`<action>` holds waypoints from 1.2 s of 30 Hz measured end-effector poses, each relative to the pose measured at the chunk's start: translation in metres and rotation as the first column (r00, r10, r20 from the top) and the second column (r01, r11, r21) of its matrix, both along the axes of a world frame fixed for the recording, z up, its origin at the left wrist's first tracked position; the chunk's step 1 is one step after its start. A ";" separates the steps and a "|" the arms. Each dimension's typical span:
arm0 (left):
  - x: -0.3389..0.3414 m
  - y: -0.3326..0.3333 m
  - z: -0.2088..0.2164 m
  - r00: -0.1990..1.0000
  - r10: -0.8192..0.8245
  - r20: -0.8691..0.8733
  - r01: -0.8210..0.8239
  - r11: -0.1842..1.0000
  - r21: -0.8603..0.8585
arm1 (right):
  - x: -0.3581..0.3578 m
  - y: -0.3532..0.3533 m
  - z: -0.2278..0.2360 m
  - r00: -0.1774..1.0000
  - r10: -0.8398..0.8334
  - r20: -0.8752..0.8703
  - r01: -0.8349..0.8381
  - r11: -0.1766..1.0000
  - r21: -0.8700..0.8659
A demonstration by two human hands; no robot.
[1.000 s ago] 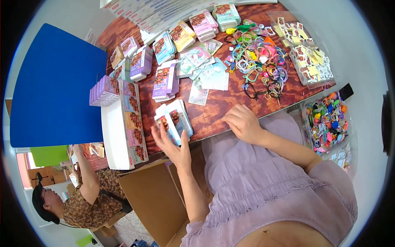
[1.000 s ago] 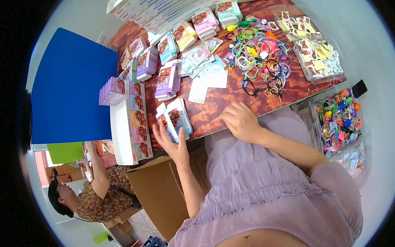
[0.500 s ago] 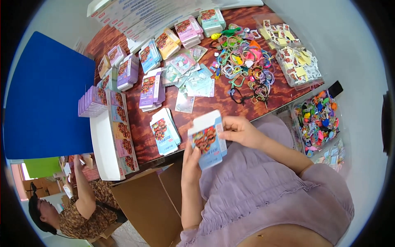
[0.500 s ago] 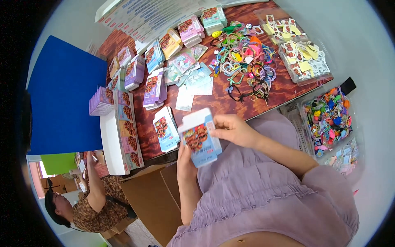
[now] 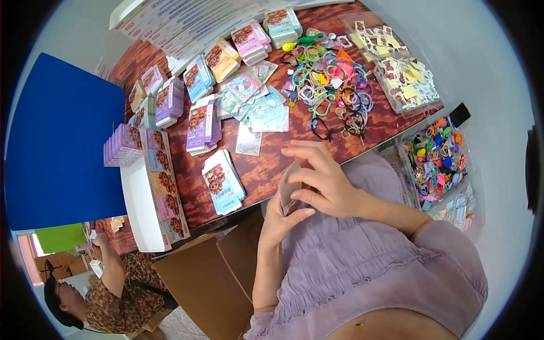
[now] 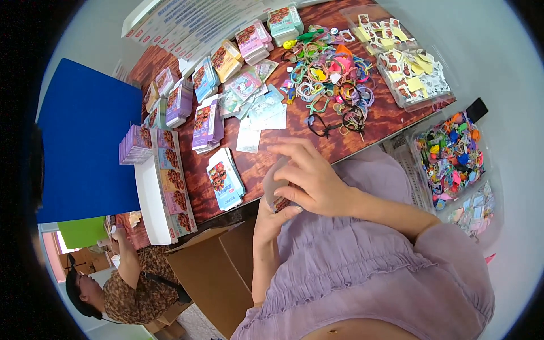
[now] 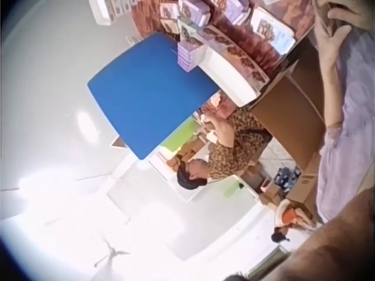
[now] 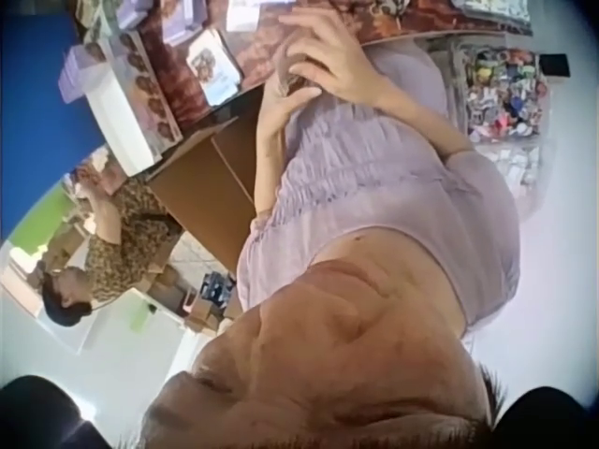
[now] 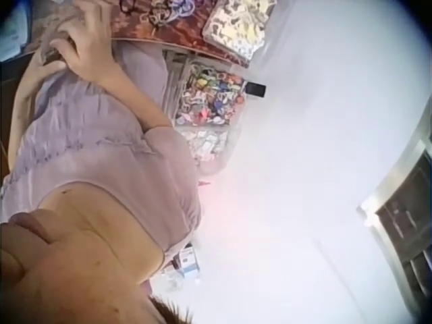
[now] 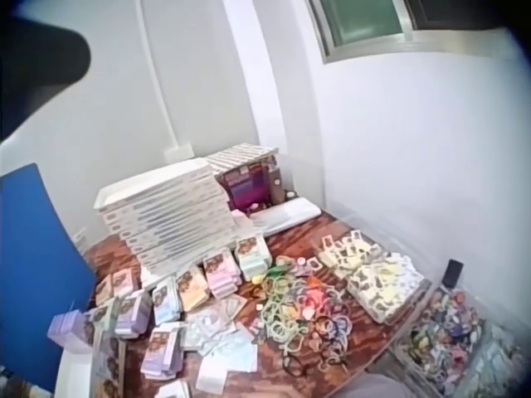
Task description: Packaging small colorful toy parts and components into individual plastic bags and boxes at a factory workbench.
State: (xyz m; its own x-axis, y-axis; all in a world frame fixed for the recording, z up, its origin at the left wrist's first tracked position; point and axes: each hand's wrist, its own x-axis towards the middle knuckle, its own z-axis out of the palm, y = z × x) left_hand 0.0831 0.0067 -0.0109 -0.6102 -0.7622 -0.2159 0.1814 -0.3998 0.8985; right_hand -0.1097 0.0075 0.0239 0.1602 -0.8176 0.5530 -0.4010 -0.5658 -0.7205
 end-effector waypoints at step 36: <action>-0.012 0.020 0.030 0.892 0.440 0.102 -0.414 0.887 -0.204 | -0.012 0.002 -0.003 0.919 -0.111 0.378 -0.037 0.931 0.364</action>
State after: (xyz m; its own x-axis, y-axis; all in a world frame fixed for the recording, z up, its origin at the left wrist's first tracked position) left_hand 0.0716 0.0268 0.0194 -0.1898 -0.9748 -0.1170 0.1659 -0.1493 0.9748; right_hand -0.1220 0.0098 0.0213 -0.0397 -0.9715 0.2338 -0.0646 -0.2310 -0.9708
